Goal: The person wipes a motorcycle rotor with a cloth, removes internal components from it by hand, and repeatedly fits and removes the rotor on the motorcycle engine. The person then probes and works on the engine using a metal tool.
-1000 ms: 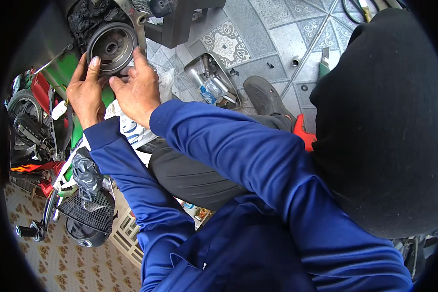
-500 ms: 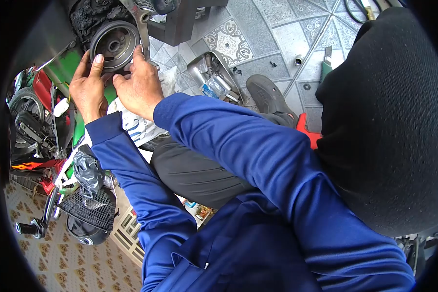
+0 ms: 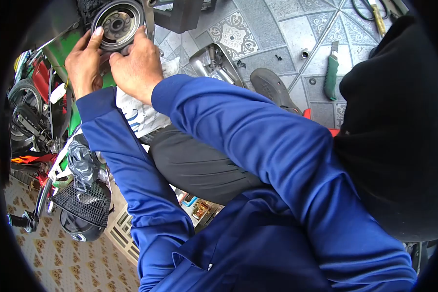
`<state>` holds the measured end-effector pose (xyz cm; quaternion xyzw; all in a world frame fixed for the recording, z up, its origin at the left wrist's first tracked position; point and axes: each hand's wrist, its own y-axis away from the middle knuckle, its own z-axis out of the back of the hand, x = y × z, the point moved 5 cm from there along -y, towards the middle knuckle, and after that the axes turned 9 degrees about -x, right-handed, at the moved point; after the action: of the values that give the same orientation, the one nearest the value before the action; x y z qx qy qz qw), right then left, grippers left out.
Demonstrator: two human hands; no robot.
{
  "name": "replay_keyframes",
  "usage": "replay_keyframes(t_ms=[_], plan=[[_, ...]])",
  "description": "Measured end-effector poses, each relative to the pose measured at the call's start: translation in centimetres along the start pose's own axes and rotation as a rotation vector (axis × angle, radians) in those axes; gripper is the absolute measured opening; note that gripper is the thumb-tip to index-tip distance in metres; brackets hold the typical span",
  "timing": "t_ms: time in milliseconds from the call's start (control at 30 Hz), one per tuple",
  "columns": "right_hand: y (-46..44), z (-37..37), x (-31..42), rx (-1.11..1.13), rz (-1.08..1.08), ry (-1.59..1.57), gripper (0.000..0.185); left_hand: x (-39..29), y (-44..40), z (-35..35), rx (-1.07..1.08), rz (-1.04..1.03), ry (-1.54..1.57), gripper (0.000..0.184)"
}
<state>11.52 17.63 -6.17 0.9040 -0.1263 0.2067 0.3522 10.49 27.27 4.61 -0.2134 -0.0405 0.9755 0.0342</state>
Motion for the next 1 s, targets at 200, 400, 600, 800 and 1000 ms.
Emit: replay_keyframes(t_ms=[200,400,600,800,1000], plan=[[-0.2,-0.4,-0.6,0.003,0.012,-0.125,0.072,0.9,-0.8,0.0,0.026,-0.006,-0.017,0.045],[0.4,-0.4,-0.6,0.065,-0.048,-0.116,0.050,1.0,-0.9,-0.2,0.067,-0.061,0.063,0.042],[1.0,-0.1,-0.7,0.084,-0.114,-0.136,0.067,1.7,-1.0,0.1,0.068,-0.060,0.060,0.044],[0.9,0.2,-0.4,0.112,-0.170,-0.183,0.073,1.7,-0.7,0.4,0.094,-0.034,0.055,0.044],[1.5,0.0,0.1,0.136,-0.223,-0.255,0.079,2.4,-1.2,0.3,0.116,-0.045,0.021,0.045]])
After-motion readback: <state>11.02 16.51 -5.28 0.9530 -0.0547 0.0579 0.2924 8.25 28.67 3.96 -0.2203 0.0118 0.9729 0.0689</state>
